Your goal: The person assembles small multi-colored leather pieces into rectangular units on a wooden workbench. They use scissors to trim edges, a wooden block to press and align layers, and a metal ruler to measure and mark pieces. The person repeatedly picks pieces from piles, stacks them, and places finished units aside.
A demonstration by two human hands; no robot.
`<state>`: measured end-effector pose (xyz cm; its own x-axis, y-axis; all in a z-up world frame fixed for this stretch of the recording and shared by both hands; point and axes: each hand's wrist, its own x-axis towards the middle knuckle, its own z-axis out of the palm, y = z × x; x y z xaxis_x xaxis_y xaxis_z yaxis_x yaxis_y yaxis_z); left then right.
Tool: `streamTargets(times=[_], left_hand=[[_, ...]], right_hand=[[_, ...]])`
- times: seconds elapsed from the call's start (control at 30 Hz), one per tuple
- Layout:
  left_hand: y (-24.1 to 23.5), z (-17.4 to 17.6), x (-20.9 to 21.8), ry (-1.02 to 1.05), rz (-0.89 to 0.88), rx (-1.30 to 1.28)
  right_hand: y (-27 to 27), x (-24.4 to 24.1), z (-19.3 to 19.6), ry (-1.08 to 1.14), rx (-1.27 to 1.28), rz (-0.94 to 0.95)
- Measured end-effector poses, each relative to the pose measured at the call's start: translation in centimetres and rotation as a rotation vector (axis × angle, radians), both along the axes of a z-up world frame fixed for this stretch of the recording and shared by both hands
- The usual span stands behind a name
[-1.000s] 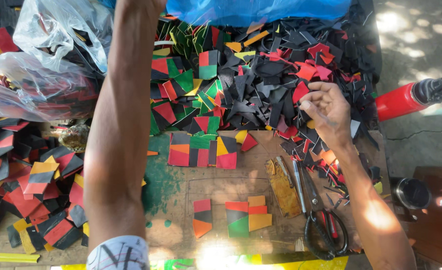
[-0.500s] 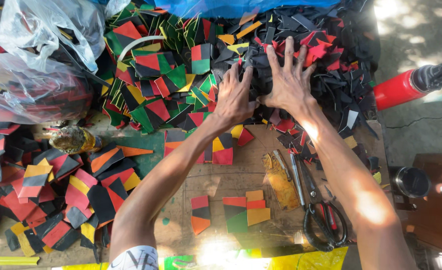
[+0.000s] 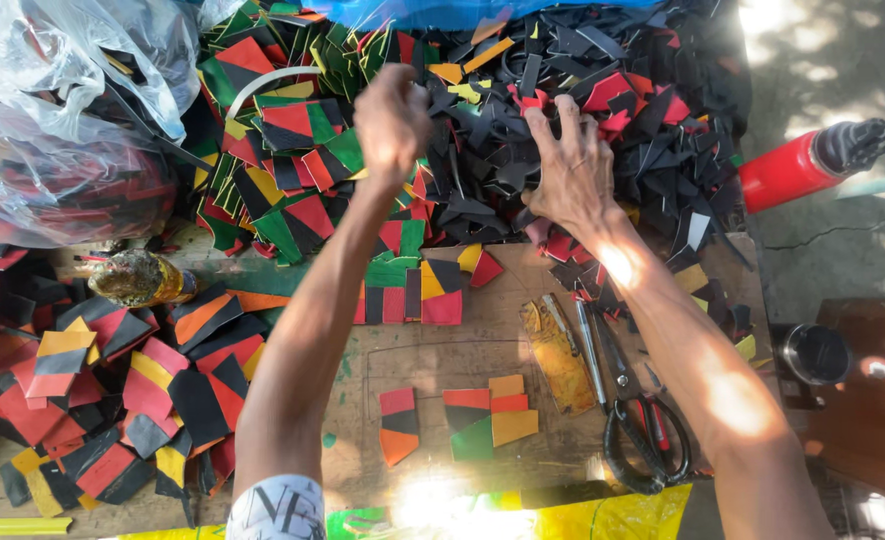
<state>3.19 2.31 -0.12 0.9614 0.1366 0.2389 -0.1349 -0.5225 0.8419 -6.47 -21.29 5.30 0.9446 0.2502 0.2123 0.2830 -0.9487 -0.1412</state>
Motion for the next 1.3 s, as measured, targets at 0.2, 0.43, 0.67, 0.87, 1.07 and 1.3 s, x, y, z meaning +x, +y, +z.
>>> streamTargets(times=[0.2,0.43,0.67,0.87,1.07,1.3], left_hand=[[3.5,-3.9,5.0,0.068,0.034,0.41],[2.8,-4.0,4.0,0.09,-0.018,0.343],[2.8,-4.2,4.5,0.073,0.043,0.242],[5.9,-1.5,5.6,0.122,0.037,0.157],[11.0,0.0,4.5,-0.126,-0.059,0.295],[9.5,3.0,0.4,-0.388,-0.06,0.598]], right_hand=[[0.5,1.0,0.2,-0.068,0.046,-0.02],[-1.1,2.3,-0.6,-0.124,0.204,-0.018],[-5.8,5.8,2.3,-0.13,0.729,0.078],[-8.8,8.7,4.3,0.188,0.784,-0.178],[-10.1,9.9,1.1,-0.164,0.469,-0.11],[-12.5,6.2,2.1,-0.167,0.556,0.013]])
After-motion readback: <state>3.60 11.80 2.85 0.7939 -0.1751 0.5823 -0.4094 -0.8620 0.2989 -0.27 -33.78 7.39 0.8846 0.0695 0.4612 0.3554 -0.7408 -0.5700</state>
